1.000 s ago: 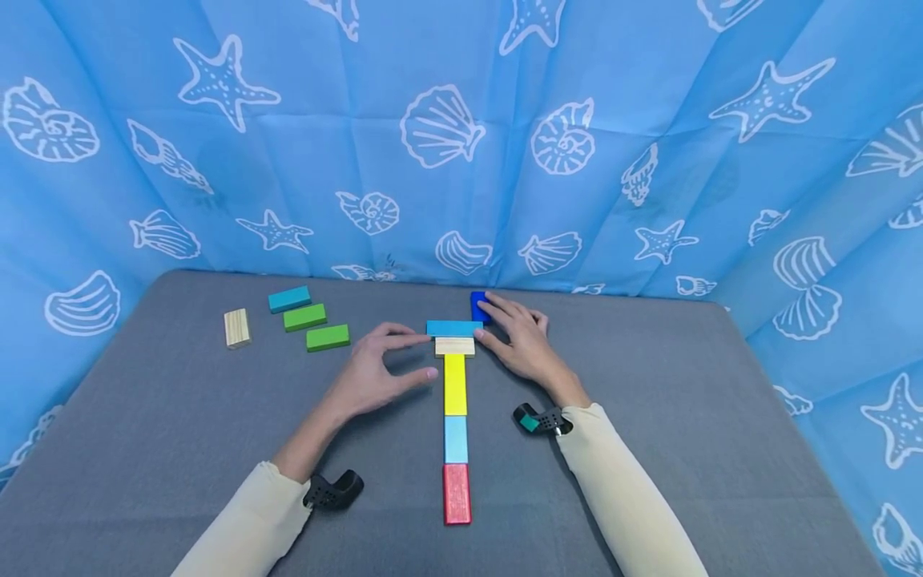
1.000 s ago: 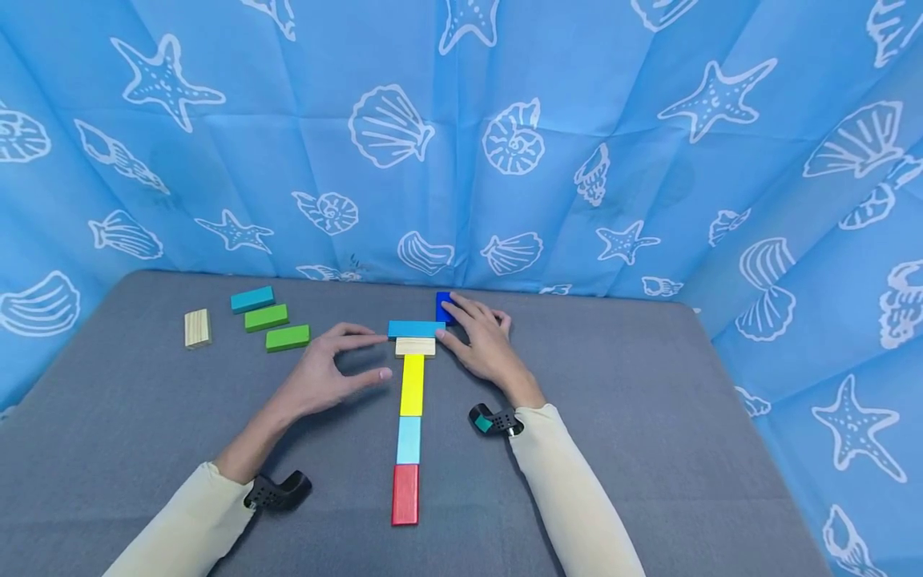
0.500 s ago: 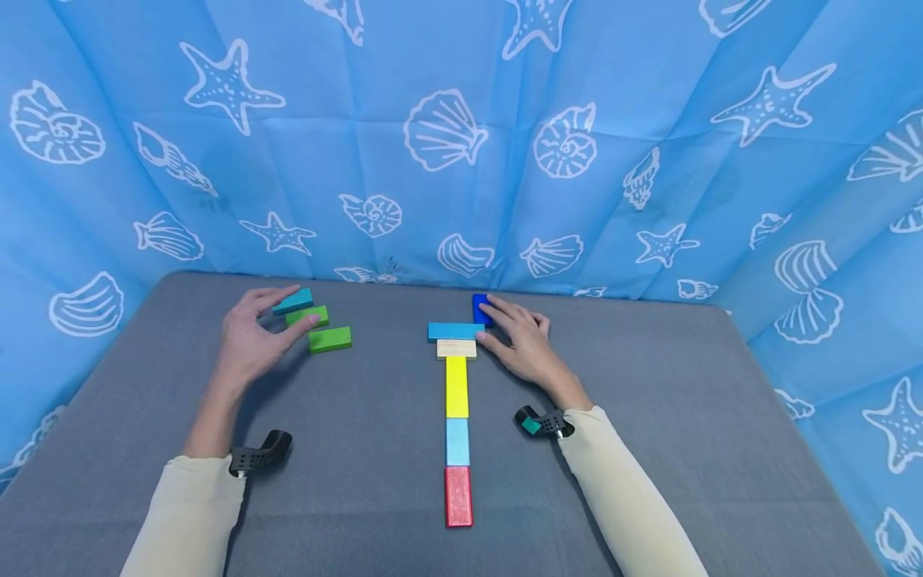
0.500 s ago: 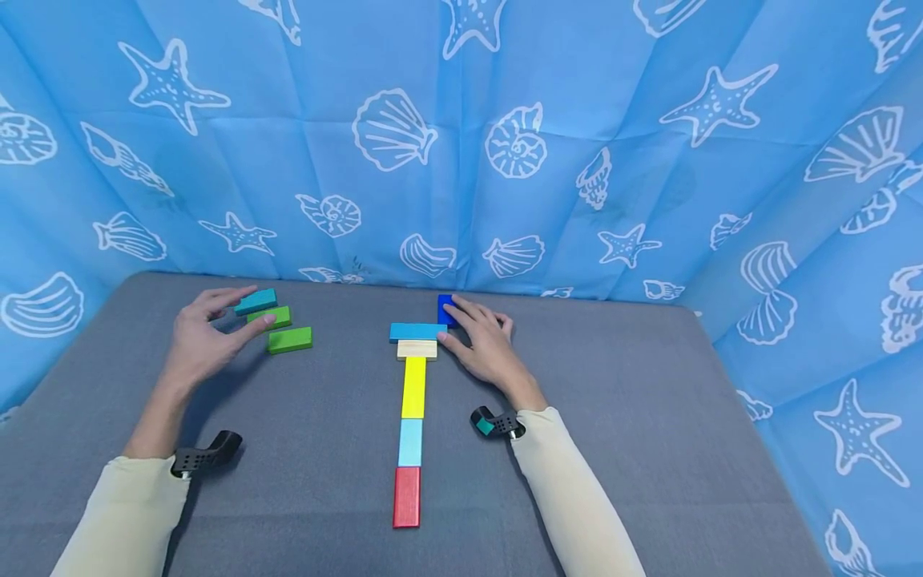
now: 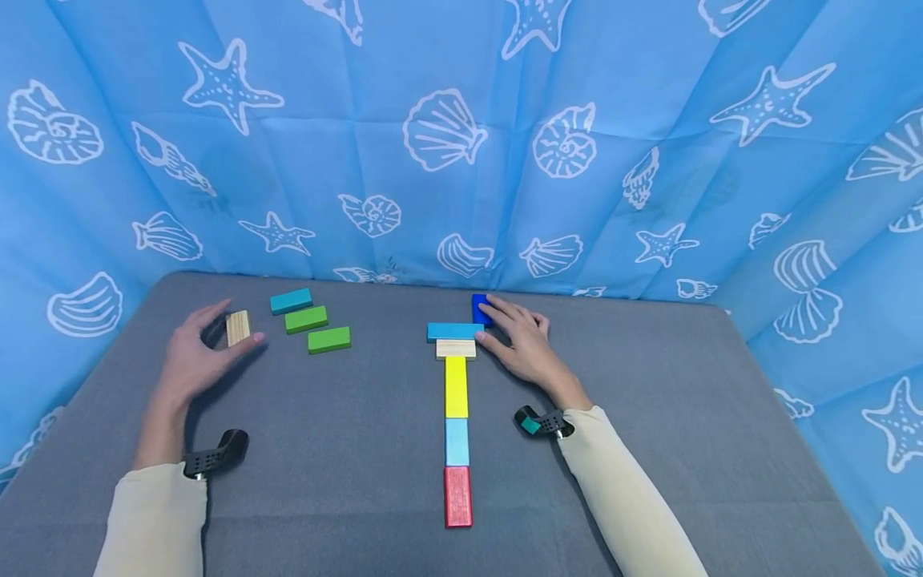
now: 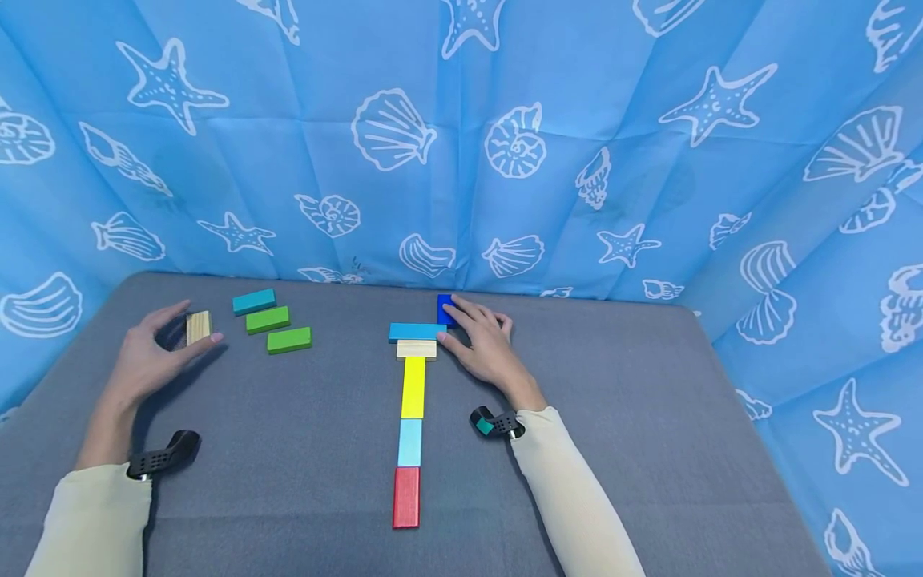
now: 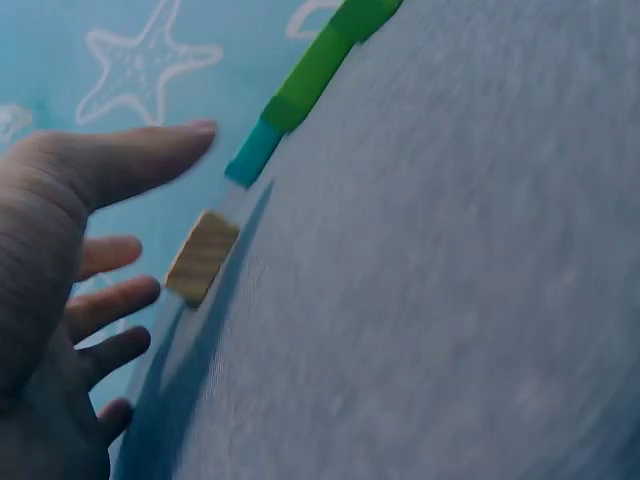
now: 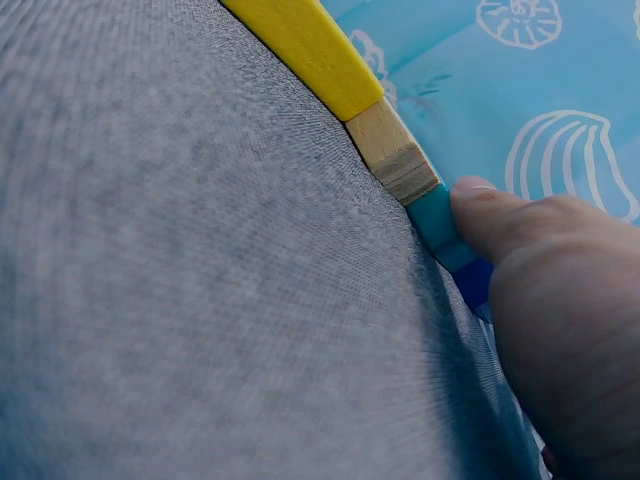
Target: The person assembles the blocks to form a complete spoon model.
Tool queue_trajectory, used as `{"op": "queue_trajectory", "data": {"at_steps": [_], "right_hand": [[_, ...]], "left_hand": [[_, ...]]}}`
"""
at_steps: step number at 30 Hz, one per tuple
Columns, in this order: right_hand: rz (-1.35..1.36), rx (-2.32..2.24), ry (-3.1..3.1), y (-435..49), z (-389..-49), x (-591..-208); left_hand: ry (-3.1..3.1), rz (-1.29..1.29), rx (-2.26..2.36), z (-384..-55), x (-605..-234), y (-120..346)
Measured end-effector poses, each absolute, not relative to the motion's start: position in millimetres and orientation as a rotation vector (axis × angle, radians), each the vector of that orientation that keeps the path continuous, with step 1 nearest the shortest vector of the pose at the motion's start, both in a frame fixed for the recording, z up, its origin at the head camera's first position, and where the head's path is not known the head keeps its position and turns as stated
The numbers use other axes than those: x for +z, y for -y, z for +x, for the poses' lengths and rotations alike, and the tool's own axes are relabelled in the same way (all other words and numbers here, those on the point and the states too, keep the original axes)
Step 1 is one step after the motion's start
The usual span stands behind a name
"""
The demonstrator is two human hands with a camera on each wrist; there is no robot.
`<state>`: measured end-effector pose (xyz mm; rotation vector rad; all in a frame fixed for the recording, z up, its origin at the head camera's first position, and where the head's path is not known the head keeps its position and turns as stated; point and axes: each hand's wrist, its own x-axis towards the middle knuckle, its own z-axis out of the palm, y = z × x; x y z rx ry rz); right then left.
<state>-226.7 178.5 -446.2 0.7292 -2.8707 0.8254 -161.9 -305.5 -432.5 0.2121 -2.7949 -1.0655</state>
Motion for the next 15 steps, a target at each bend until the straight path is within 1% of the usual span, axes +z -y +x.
{"op": "queue_trajectory", "data": {"at_steps": [4,9,15], "right_hand": [[0.727,0.834,2.874,-178.8,-226.1,-445.8],[0.728,0.837,2.876,-178.5,-226.4,-445.9],[0.730,0.832,2.864,-179.1,-227.7,-447.3]], "left_hand": [[2.894,0.245,-0.991,-160.2,-436.6,313.0],[2.938,0.205,-0.904,-160.8,-440.6,316.9],[2.913,0.226,-0.933,-163.4,-442.5,316.6]]}}
